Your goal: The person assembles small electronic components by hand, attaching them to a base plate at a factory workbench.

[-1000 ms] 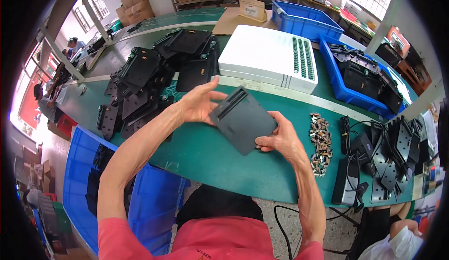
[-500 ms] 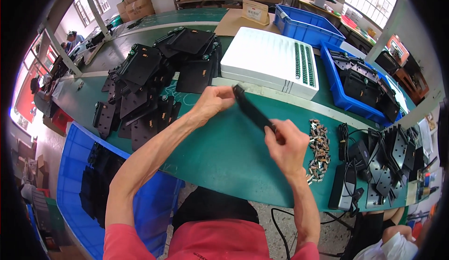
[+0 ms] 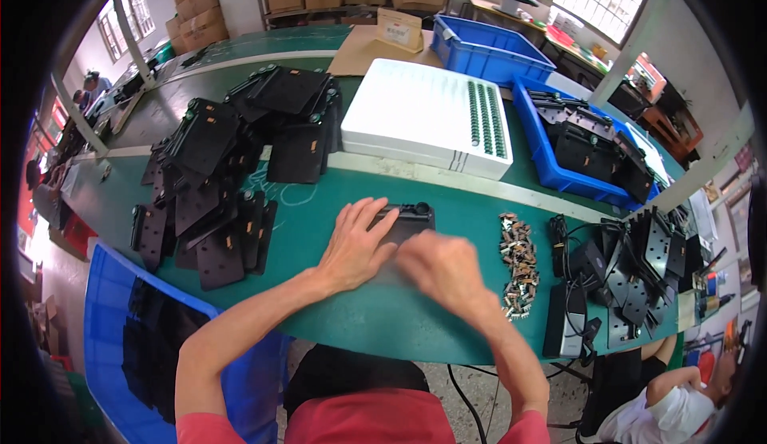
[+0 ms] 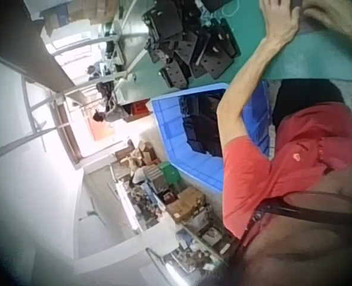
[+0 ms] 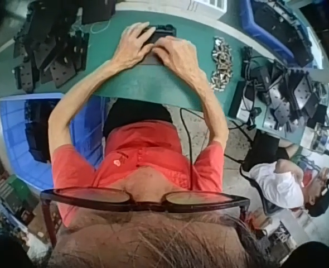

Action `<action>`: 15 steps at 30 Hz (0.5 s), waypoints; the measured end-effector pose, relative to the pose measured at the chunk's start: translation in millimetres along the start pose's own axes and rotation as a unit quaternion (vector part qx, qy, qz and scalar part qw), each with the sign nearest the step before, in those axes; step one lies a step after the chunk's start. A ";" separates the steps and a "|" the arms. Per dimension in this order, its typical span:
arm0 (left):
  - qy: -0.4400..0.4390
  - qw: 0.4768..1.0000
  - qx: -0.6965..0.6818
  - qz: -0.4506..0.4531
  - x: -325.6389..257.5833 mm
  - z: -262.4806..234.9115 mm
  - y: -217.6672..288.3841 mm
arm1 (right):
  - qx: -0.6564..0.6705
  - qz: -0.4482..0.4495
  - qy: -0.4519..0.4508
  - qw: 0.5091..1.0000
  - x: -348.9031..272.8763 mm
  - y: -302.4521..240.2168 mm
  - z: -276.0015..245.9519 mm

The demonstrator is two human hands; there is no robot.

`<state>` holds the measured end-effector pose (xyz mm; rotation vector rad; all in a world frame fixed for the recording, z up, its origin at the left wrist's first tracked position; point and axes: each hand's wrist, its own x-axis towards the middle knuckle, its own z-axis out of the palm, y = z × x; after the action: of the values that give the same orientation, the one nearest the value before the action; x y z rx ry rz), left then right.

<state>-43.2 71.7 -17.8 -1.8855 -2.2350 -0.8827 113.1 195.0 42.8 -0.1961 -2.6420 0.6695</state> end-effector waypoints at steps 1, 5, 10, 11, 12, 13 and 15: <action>-0.010 1.000 0.009 -0.007 -0.8 -0.5 0.6 | -0.031 0.020 0.042 0.998 12.2 6.8 -13.1; -0.021 1.000 0.015 -0.010 3.4 -1.8 5.7 | -0.150 0.105 0.140 0.973 66.3 76.9 -47.0; -0.008 1.000 -0.008 -0.008 5.4 -1.5 6.0 | -0.137 0.246 0.101 0.954 110.3 146.6 -62.9; -0.010 1.000 -0.009 -0.007 5.3 -0.9 5.4 | -0.153 0.257 0.045 0.953 115.2 156.7 -63.8; -0.013 1.000 -0.009 -0.009 3.4 -1.0 4.0 | -0.152 0.256 0.044 0.954 121.7 160.3 -64.6; -0.015 1.000 -0.010 -0.011 3.1 -0.6 3.0 | -0.161 0.261 -0.006 0.952 127.9 163.8 -66.1; -0.015 1.000 -0.007 -0.011 4.8 -3.6 3.8 | -0.157 0.283 -0.093 0.941 140.9 170.4 -72.1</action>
<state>-41.8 74.5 -11.4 -1.8958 -2.2764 -0.8806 21.4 407.3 67.9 -1.0647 -2.8720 0.4365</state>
